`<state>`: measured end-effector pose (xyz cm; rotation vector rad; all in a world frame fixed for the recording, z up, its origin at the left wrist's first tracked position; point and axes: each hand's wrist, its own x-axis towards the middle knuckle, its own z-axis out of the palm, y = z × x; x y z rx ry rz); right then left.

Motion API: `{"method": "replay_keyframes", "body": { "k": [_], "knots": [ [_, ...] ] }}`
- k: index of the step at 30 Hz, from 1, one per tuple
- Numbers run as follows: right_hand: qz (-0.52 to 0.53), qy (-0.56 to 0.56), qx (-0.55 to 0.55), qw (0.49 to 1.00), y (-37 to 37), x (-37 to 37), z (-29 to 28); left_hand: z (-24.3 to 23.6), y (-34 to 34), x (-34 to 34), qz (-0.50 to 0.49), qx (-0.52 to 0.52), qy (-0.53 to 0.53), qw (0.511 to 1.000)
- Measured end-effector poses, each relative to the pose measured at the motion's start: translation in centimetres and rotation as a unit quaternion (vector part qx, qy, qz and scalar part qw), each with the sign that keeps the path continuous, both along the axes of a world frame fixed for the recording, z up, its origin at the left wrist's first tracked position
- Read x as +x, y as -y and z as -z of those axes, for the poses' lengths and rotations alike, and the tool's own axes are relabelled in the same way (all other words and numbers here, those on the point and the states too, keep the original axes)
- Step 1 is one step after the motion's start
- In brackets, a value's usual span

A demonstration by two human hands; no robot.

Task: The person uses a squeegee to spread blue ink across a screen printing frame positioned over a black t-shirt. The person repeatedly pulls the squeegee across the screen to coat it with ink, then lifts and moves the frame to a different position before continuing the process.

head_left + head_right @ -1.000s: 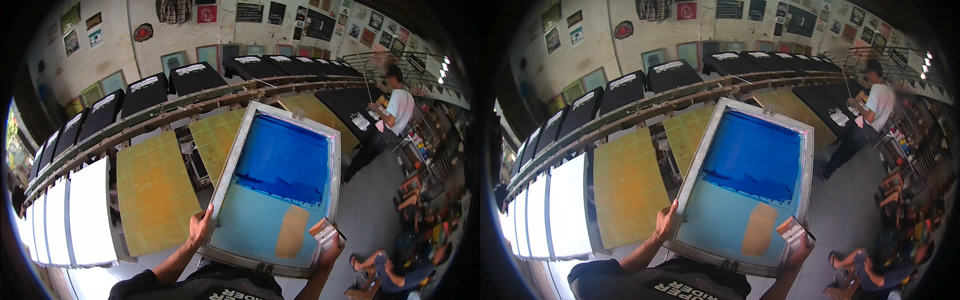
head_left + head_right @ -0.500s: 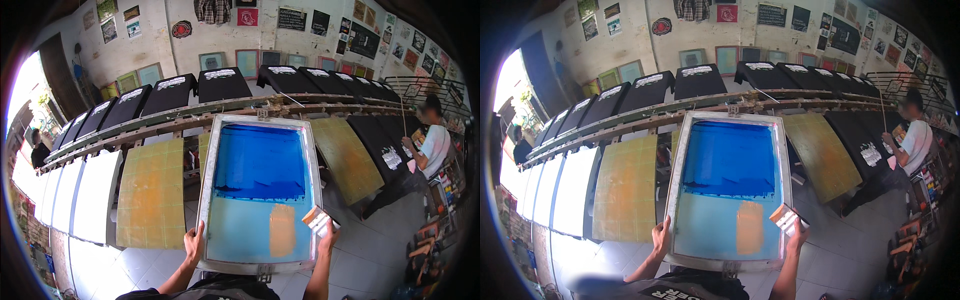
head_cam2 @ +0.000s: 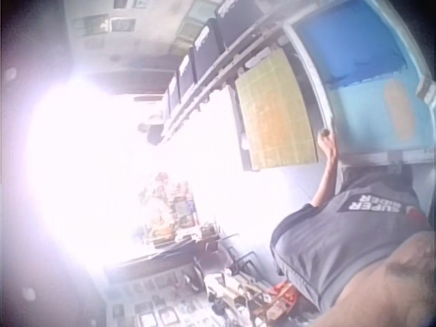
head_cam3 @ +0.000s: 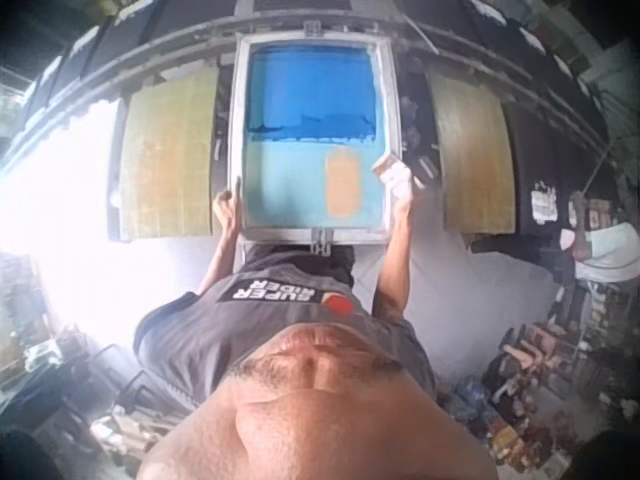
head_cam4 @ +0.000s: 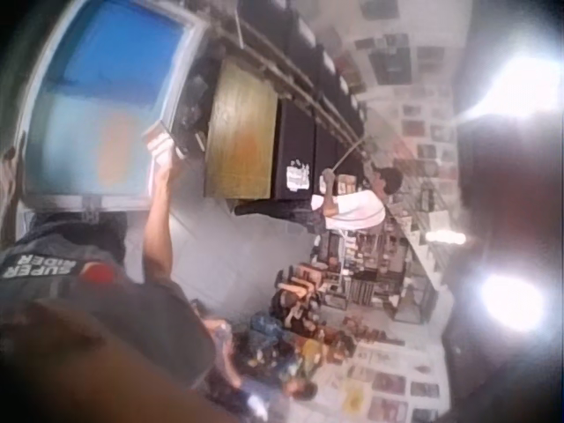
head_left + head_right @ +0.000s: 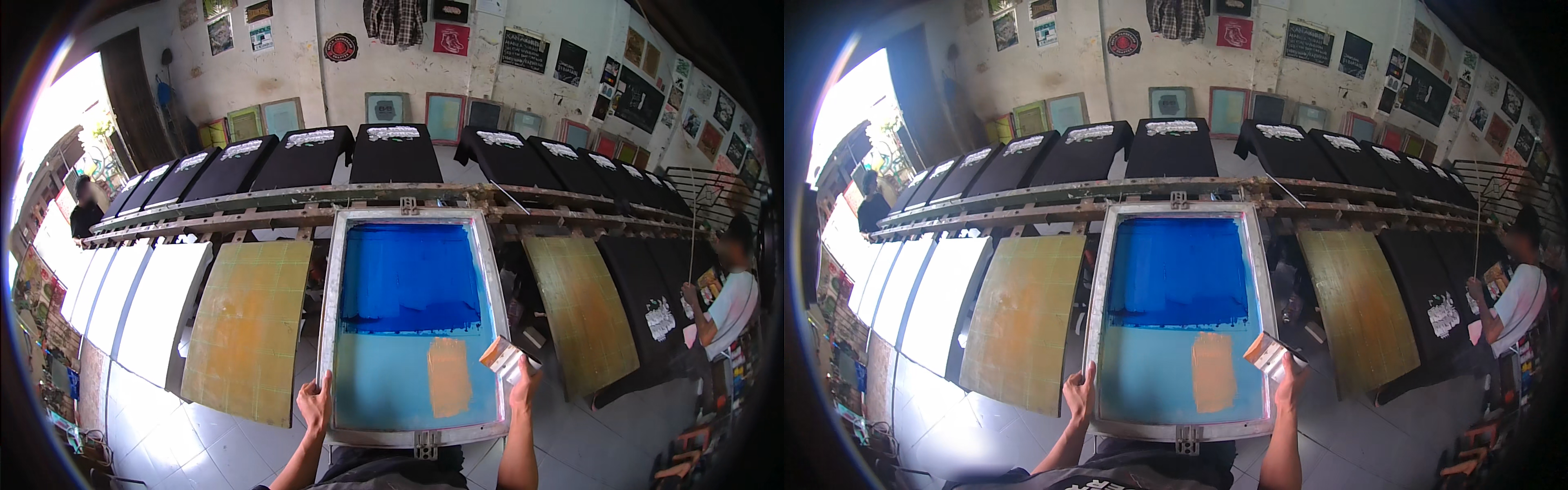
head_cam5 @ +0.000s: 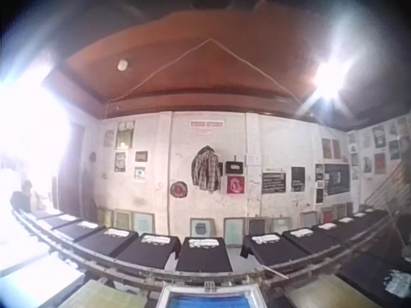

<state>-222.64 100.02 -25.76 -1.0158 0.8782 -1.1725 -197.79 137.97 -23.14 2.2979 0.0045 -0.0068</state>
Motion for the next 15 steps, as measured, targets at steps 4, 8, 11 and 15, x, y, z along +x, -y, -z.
{"method": "replay_keyframes", "body": {
  "k": [4,8,11,15],
  "knots": [
    [-0.049,-0.042,0.049,0.997,0.6,-0.1,-1.6,0.7,0.7,-0.4,-0.014,0.008,0.012,1.000],
    [-0.067,-0.046,0.039,0.996,2.5,-0.5,-0.4,1.1,2.1,-0.6,-0.035,0.035,0.014,0.999],
    [-0.054,-0.045,0.037,0.997,3.2,-0.9,0.7,1.0,2.8,-0.8,-0.045,0.038,0.048,0.997],
    [-0.057,-0.029,0.053,0.997,3.8,-1.3,2.6,0.6,3.9,-1.1,-0.070,-0.001,0.063,0.996]
  ]
}}
